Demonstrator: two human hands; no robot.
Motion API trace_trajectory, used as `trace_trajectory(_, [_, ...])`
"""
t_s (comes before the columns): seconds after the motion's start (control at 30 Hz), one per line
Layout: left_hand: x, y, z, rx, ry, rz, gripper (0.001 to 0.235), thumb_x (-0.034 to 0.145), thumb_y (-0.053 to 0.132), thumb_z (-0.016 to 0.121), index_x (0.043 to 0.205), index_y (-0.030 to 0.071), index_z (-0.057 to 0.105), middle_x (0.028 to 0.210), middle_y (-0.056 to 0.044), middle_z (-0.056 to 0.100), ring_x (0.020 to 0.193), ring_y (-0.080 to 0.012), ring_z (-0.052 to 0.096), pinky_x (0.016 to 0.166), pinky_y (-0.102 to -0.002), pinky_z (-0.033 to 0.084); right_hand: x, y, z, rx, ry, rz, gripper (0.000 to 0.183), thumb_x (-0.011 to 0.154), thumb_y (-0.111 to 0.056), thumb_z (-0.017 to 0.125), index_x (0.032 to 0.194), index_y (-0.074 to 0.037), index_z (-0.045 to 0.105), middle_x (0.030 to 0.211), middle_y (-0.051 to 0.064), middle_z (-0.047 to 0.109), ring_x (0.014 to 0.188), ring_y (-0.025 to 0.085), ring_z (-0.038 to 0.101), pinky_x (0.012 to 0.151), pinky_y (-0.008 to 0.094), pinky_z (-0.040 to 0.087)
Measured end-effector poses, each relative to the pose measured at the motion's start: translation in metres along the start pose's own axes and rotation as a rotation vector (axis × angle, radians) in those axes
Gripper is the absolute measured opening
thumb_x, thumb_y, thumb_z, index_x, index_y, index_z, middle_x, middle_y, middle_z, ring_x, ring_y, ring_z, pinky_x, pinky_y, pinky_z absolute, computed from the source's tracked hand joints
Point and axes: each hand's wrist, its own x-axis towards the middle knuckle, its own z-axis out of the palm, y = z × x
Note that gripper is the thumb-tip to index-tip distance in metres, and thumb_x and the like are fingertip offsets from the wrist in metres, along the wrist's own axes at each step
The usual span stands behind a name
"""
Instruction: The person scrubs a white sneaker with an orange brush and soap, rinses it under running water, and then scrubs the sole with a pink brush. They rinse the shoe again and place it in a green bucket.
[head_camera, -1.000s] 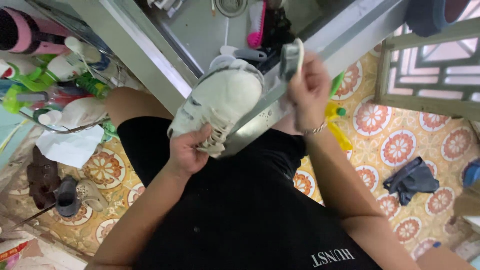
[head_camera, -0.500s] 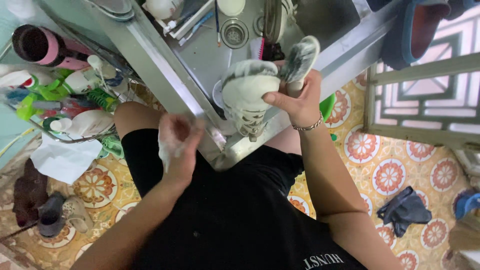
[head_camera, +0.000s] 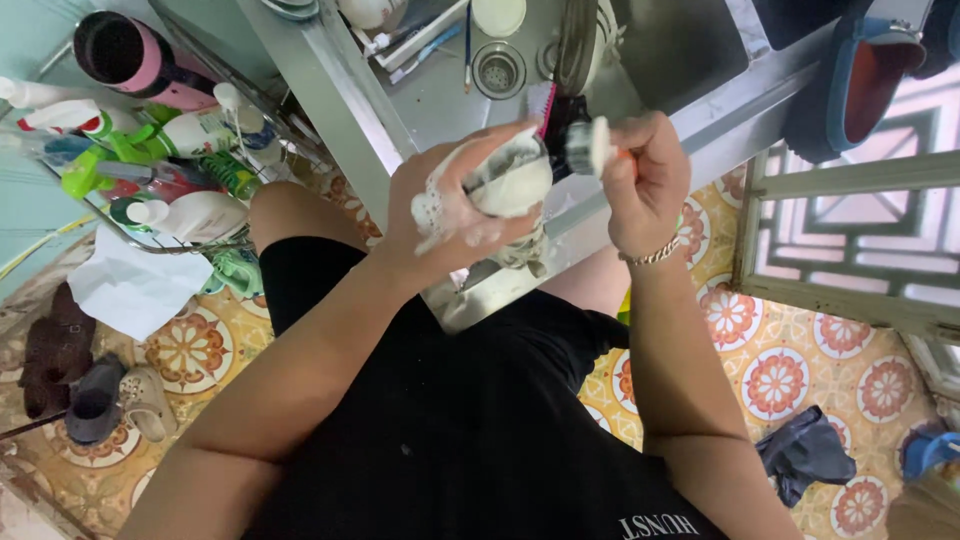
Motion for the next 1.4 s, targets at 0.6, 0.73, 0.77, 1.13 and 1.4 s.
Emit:
trace_trajectory(0.6, [0.016,-0.025,0.021,0.083,0.052,0.081,0.063,0.082,0.037,0.086,0.137,0.012,0.066,0.104,-0.008,0.078,0.093,-0.0254,0.078,0.083,-0.035,0.060,0.055,-0.073,0.030,-0.833,-0.134,-0.627,0.035,0.084,-0.020,0.071,0.059,-0.010,0.048,0.056,0.009,0.044,0.051,0.031,0.049,0.049,0.043,0.037])
trace_trajectory(0.73, [0.018,-0.022,0.021,0.175,0.055,0.066,0.062,0.080,0.036,0.088,0.134,0.011,0.068,0.100,-0.007,0.078,0.087,-0.0239,0.078,0.080,-0.034,0.060,0.053,-0.009,-0.007,-0.828,-0.035,-0.442,0.035,0.090,-0.017,0.070,0.065,-0.009,0.048,0.065,0.011,0.048,0.062,0.035,0.051,0.055,0.042,0.040])
trace_trajectory(0.77, [0.019,-0.020,0.024,0.200,0.071,0.077,0.061,0.080,0.036,0.089,0.132,0.011,0.068,0.100,-0.007,0.078,0.086,-0.0238,0.078,0.079,-0.034,0.060,0.053,-0.011,-0.006,-0.826,-0.006,-0.423,0.037,0.092,-0.017,0.071,0.064,-0.009,0.048,0.064,0.012,0.046,0.061,0.035,0.050,0.057,0.044,0.039])
trace_trajectory(1.13, [0.020,-0.016,0.027,0.216,0.104,0.095,0.053,0.080,0.031,0.090,0.126,0.013,0.070,0.100,-0.006,0.077,0.089,-0.0263,0.077,0.078,-0.036,0.060,0.058,-0.031,0.011,-0.835,0.048,-0.419,0.033,0.089,-0.016,0.070,0.064,-0.009,0.049,0.063,0.013,0.047,0.060,0.035,0.050,0.054,0.042,0.038])
trace_trajectory(1.4, [0.018,-0.018,0.012,0.229,0.120,0.083,0.058,0.079,0.033,0.089,0.129,0.012,0.068,0.101,-0.008,0.077,0.089,-0.0259,0.077,0.080,-0.034,0.061,0.059,-0.009,0.010,-0.789,0.041,-0.392,0.033,0.095,-0.016,0.072,0.069,-0.010,0.053,0.067,0.010,0.051,0.059,0.032,0.054,0.057,0.041,0.042])
